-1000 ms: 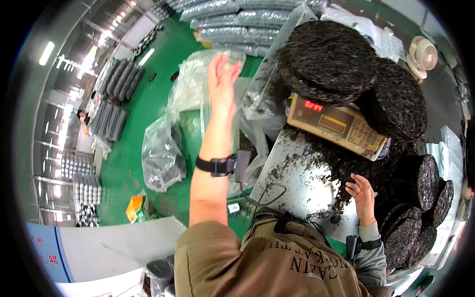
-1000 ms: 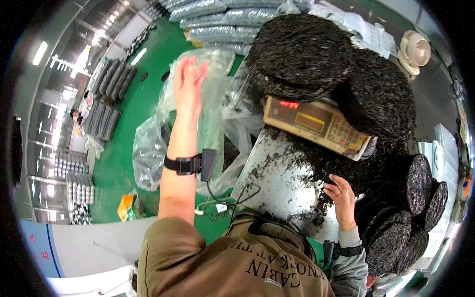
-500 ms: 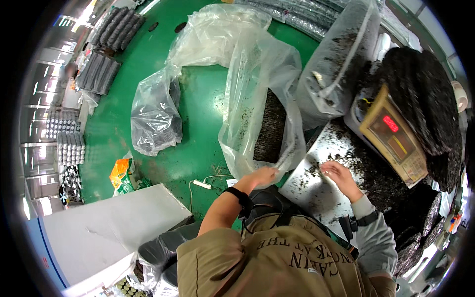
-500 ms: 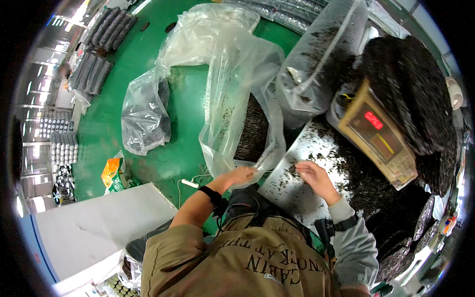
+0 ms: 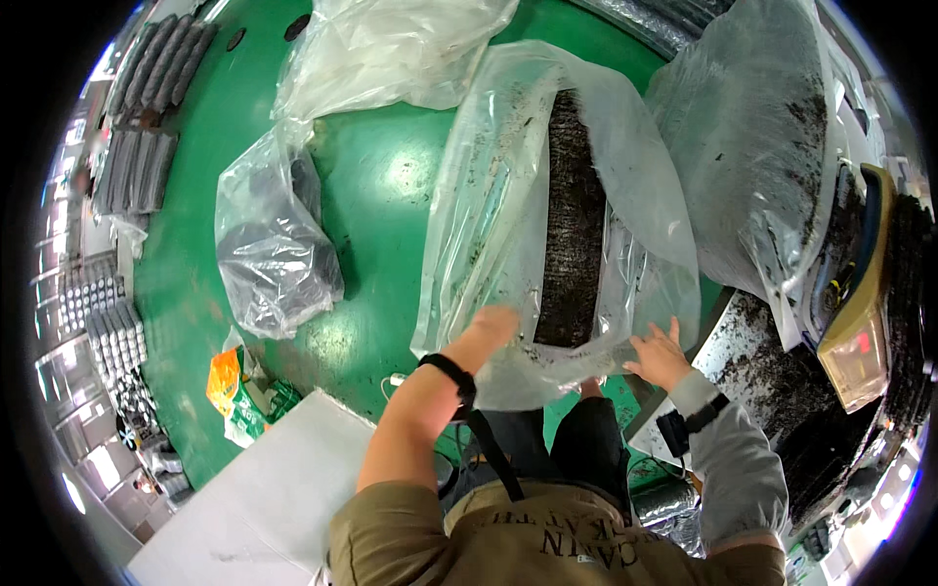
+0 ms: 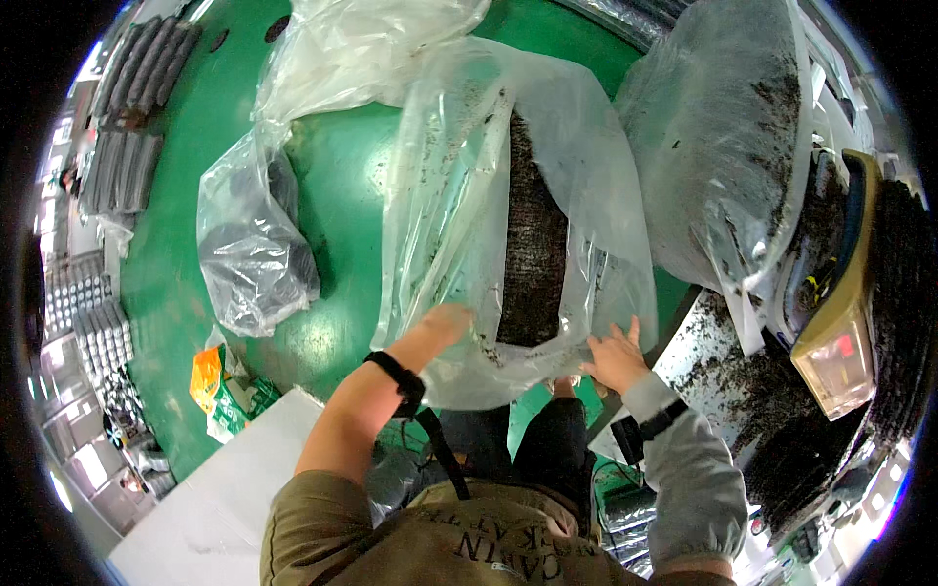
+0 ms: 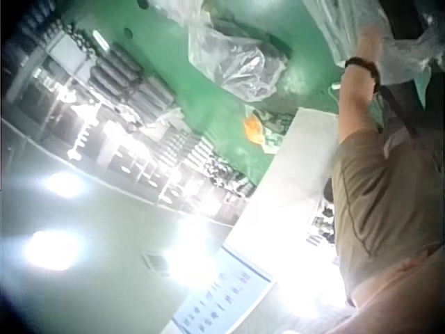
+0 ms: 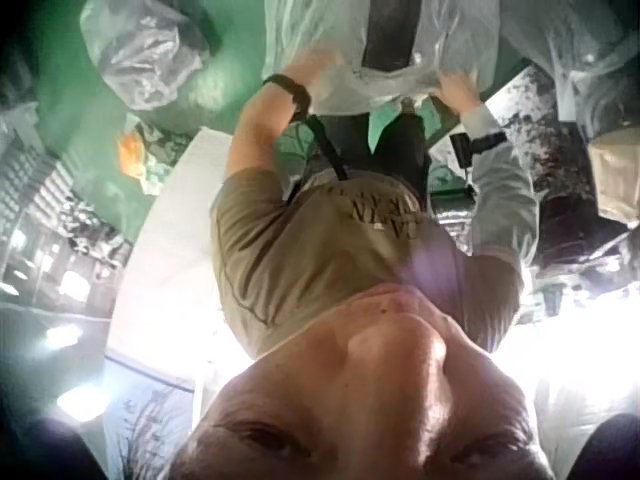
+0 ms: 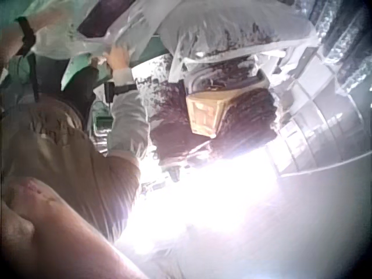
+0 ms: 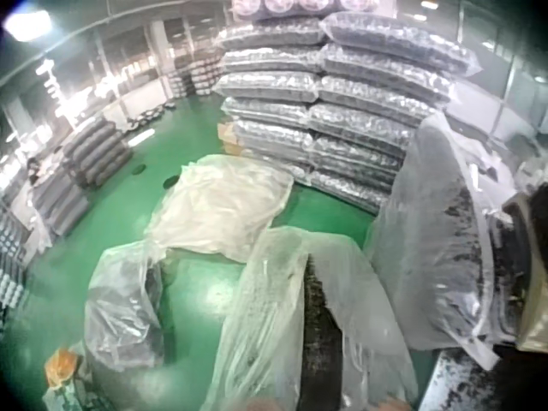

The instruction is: The person repeatedly picks up dark, compressed circular discs from a plastic bag and places them onto a digital scale. They adjust the discs on the scale to ensure stability and then remove them to place them into a stack on the table. This process is repeated multiple times throughout the clip.

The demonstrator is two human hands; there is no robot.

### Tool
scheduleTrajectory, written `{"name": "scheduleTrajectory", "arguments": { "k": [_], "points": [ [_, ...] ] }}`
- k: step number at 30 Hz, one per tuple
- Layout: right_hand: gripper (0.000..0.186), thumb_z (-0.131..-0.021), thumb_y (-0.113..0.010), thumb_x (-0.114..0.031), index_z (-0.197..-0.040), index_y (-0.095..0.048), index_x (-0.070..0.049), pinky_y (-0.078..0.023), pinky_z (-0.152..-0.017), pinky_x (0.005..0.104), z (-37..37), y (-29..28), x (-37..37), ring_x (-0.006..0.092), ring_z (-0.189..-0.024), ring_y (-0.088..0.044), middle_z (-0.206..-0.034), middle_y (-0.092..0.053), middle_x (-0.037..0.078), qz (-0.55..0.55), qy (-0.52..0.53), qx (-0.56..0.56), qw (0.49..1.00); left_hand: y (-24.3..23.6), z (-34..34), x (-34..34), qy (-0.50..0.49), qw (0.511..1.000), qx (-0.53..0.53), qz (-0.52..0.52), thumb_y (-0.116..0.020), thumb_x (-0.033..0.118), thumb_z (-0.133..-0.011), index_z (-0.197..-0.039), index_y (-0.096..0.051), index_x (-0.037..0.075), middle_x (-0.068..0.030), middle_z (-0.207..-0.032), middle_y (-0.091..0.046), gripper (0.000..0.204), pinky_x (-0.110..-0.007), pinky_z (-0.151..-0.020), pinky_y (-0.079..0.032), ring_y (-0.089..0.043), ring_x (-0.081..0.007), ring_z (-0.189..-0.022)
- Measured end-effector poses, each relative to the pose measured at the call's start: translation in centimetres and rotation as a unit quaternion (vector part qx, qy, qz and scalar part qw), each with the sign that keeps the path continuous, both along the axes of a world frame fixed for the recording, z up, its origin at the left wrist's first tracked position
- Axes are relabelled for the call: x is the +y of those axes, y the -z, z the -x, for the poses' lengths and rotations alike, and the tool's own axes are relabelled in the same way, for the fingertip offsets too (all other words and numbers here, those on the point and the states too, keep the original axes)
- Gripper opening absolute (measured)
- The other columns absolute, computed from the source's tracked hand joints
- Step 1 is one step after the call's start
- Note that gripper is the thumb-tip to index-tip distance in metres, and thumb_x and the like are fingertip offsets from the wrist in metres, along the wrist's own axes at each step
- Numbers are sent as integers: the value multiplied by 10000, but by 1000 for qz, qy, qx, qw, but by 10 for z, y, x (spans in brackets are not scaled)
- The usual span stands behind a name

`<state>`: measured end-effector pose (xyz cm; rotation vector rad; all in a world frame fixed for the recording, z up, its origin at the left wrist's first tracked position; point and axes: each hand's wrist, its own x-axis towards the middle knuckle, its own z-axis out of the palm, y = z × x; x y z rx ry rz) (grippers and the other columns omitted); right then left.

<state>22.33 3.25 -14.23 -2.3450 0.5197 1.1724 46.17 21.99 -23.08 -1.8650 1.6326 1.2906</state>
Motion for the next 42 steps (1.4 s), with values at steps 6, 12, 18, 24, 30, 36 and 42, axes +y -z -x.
{"name": "scheduleTrajectory", "arguments": {
  "k": [6,12,18,24,30,36,42],
  "points": [
    [535,-719,-636,-323,-1138,-488,-26,-94,-968,610,21,10,-10,365,-1160,-354,-987,-565,165,46,119,-167,978,64,-3,-122,53,986,-24,154,-478,53,-768,-993,-594,55,-124,-986,-598,253,-343,-784,-463,-564,-246,-944],
    [455,-697,-652,-297,-1046,-546,-24,-121,-956,627,33,-7,-18,343,-1157,-366,-950,-566,150,19,102,-109,989,124,-59,-105,-28,993,-82,-79,-488,254,-839,-1194,-463,68,-132,-1133,-522,401,-380,-855,-414,-489,-271,-1070],
    [97,-675,-620,-150,-668,-609,-54,-242,-934,551,47,17,-23,268,-1070,-458,-781,-552,89,68,80,-138,985,185,-70,-150,-638,763,38,98,-368,328,-895,-1296,-298,5,-154,-1337,-319,520,-364,-972,-304,-334,-324,-1205],
    [76,-623,-617,-51,-684,-573,-45,-393,-800,447,29,-7,-37,291,-1023,-498,-811,-560,111,9,79,-120,990,286,-96,-144,-773,516,366,36,-287,438,-896,-1351,-193,58,-103,-1393,-221,601,-368,-1020,-215,-240,-258,-1262],
    [127,-580,-611,-38,-674,-527,-55,-300,-905,526,41,3,-39,332,-970,-498,-796,-526,114,-32,187,-89,978,276,-106,-155,-769,529,354,57,-296,441,-887,-1321,-260,49,-124,-1311,-339,586,-365,-957,-289,-356,-247,-1171],
    [361,-713,-607,-98,-1034,-489,17,-465,-718,406,7,-27,-53,380,-806,-571,-937,-575,209,-24,212,-169,962,213,-106,-133,-787,457,415,-11,-365,339,-870,-942,-426,107,-32,-820,-443,250,-230,-527,-314,-409,-121,-659],
    [725,-666,-701,-182,-1250,-316,8,-316,-959,412,-45,-44,-50,395,-1184,-327,-1323,-281,214,-54,210,-288,933,166,-117,-112,-717,450,532,-4,-423,254,-859,-962,-529,56,-47,-864,-592,247,-284,-656,-477,-562,-165,-702]
  ]
}}
